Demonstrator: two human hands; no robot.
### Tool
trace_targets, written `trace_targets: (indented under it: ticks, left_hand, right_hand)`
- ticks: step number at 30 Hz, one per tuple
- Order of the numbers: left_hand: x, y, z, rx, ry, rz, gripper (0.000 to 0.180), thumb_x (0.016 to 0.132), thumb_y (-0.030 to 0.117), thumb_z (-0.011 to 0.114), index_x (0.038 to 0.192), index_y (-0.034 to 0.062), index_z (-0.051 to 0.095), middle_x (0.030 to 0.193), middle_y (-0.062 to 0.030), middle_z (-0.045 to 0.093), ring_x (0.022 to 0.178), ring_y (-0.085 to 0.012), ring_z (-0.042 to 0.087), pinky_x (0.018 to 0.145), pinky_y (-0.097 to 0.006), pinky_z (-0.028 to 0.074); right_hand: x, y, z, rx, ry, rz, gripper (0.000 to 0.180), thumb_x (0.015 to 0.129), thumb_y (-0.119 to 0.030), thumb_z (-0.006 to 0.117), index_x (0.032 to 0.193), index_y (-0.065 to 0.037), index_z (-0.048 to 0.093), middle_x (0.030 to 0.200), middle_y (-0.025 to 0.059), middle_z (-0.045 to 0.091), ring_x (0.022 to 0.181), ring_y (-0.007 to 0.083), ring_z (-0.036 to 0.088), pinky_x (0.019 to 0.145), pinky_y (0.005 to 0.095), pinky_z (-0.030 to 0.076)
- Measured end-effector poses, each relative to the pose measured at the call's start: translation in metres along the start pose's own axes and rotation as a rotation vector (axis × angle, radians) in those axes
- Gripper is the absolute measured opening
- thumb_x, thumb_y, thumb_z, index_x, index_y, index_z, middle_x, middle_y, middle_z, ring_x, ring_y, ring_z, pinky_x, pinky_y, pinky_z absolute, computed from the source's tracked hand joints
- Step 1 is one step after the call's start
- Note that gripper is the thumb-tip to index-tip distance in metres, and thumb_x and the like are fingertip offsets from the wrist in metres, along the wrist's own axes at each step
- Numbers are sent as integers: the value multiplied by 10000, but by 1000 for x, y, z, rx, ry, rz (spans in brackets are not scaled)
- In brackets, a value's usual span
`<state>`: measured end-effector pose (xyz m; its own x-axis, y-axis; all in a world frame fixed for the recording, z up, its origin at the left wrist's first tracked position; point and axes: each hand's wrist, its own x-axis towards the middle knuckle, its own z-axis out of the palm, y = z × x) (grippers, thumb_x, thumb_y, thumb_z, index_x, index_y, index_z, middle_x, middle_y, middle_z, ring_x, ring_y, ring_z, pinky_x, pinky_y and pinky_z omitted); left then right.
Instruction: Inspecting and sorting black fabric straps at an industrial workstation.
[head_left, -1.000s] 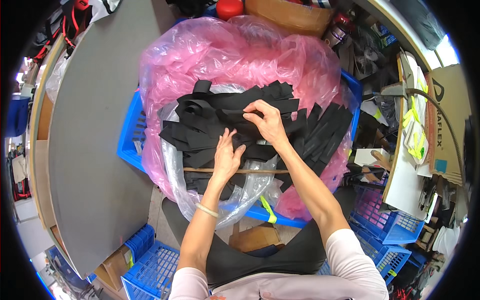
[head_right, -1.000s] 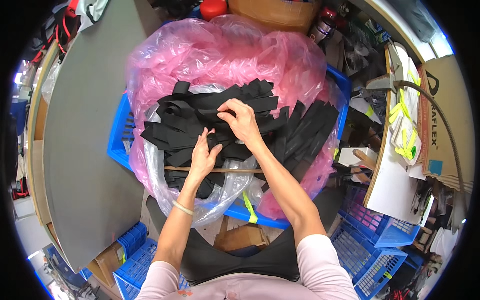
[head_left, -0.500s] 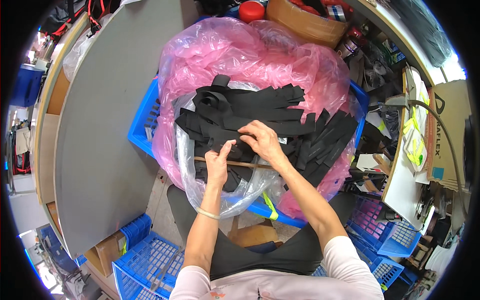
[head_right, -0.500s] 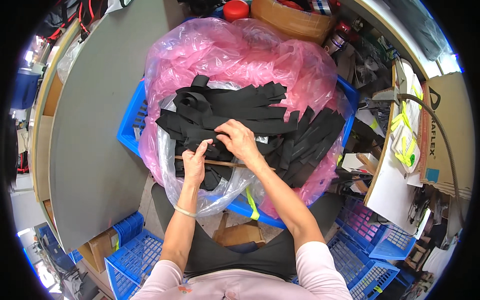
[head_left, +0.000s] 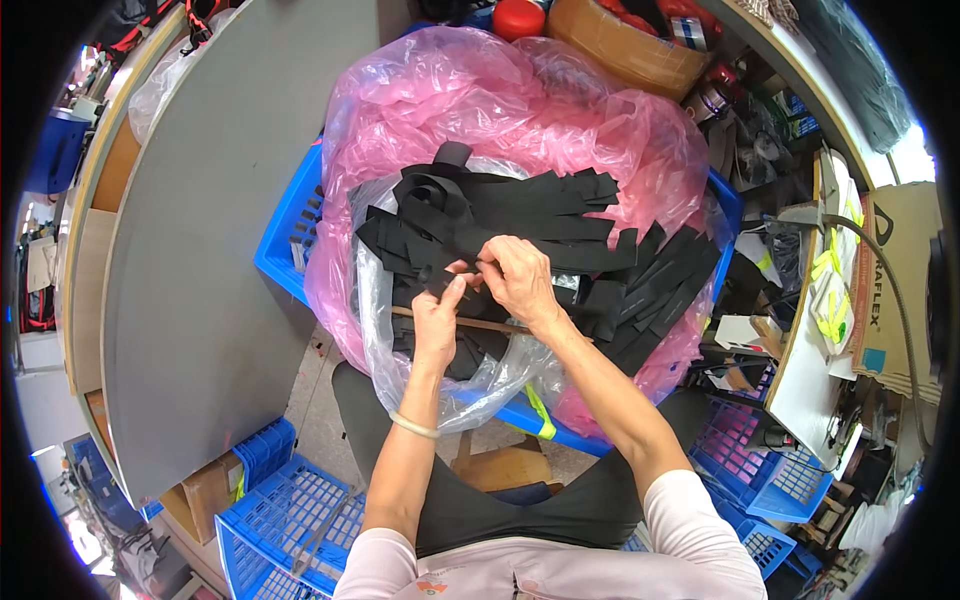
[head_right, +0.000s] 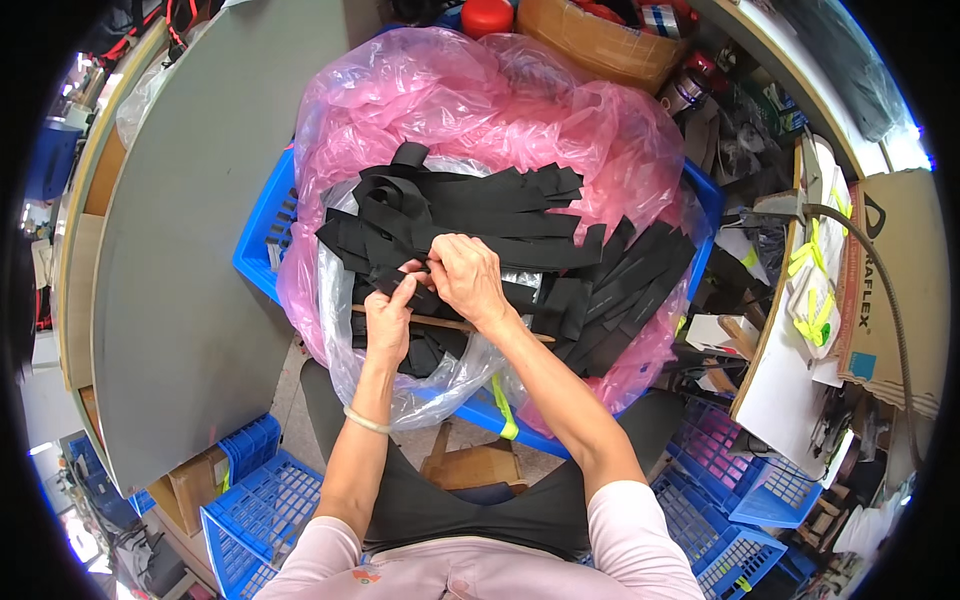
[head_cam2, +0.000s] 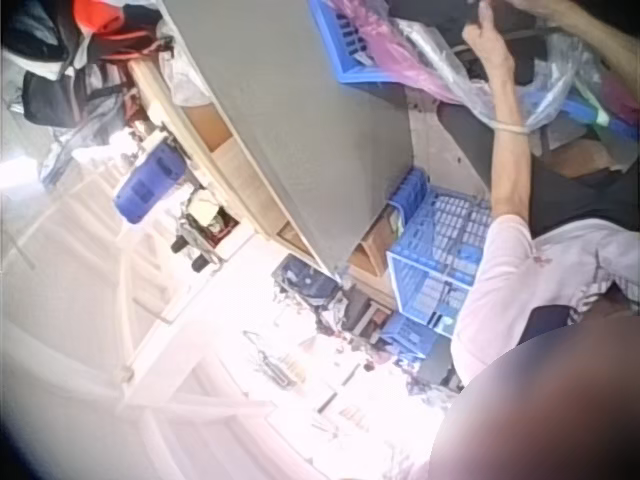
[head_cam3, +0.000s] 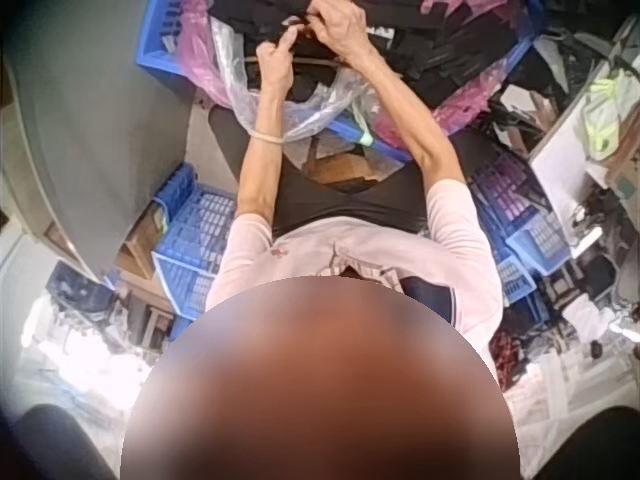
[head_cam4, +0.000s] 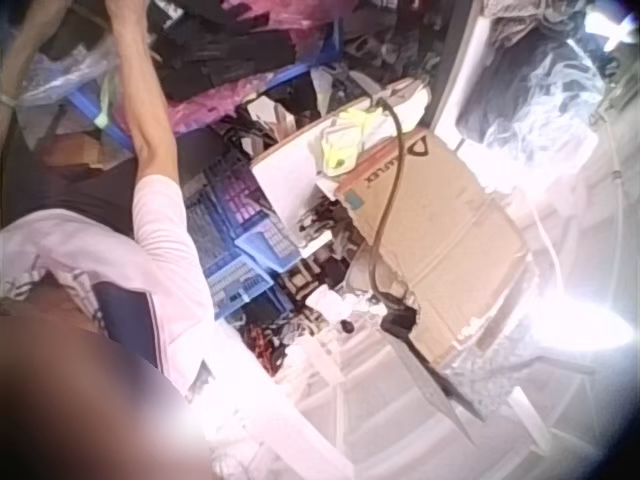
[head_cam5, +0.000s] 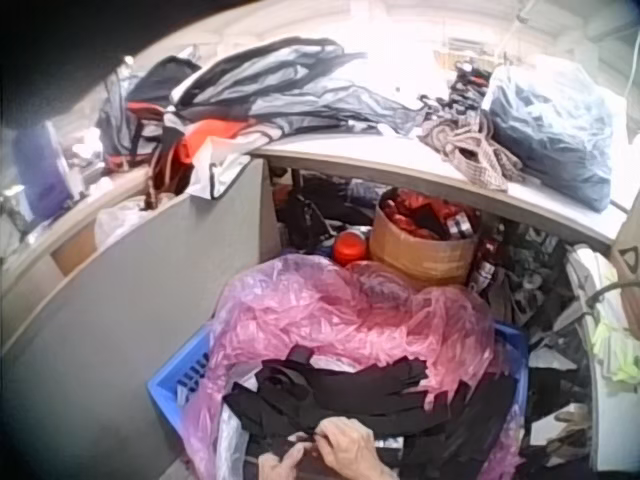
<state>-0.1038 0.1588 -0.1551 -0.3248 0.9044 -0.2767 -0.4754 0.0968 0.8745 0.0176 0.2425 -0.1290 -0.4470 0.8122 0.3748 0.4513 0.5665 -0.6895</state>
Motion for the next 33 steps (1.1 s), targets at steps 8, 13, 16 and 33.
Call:
trace_targets:
  ticks: [8, 13, 16, 33]
  left_hand:
    - [-4, 4, 1, -386, 73, -88, 234, 885, 107, 579, 1037, -71, 597, 1092, -119, 586, 967, -186, 574, 876, -317, 464]
    - [-5, 1, -1, -362, 49, -86, 262, 886, 114, 580, 1070, -72, 577, 992, -111, 617, 899, -193, 598, 847, -322, 484]
    - [-2, -8, -7, -363, 88, -88, 271, 884, 117, 582, 1074, -77, 566, 1002, -127, 611, 906, -210, 598, 855, -337, 488]
    - [-12, -29, 2, 557, 204, 374, 178, 866, 81, 576, 1010, -22, 598, 986, -116, 639, 892, -194, 610, 787, -282, 462]
  right_hand:
    - [-11, 0, 14, 77, 6, 64, 116, 663, -58, 673, 708, -13, 575, 697, 98, 582, 708, 274, 596, 618, 366, 481]
    - [-15, 9, 19, 362, -36, 298, 113, 688, -47, 659, 783, 13, 642, 735, 123, 629, 680, 265, 640, 613, 331, 500]
    - [-17, 12, 24, 463, -77, 347, 111, 688, -50, 663, 783, 7, 667, 731, 122, 633, 677, 240, 652, 616, 315, 502]
    - [-20, 28, 53, 179, -193, 404, 115, 791, -122, 546, 783, -7, 537, 762, 153, 627, 735, 353, 610, 674, 424, 475]
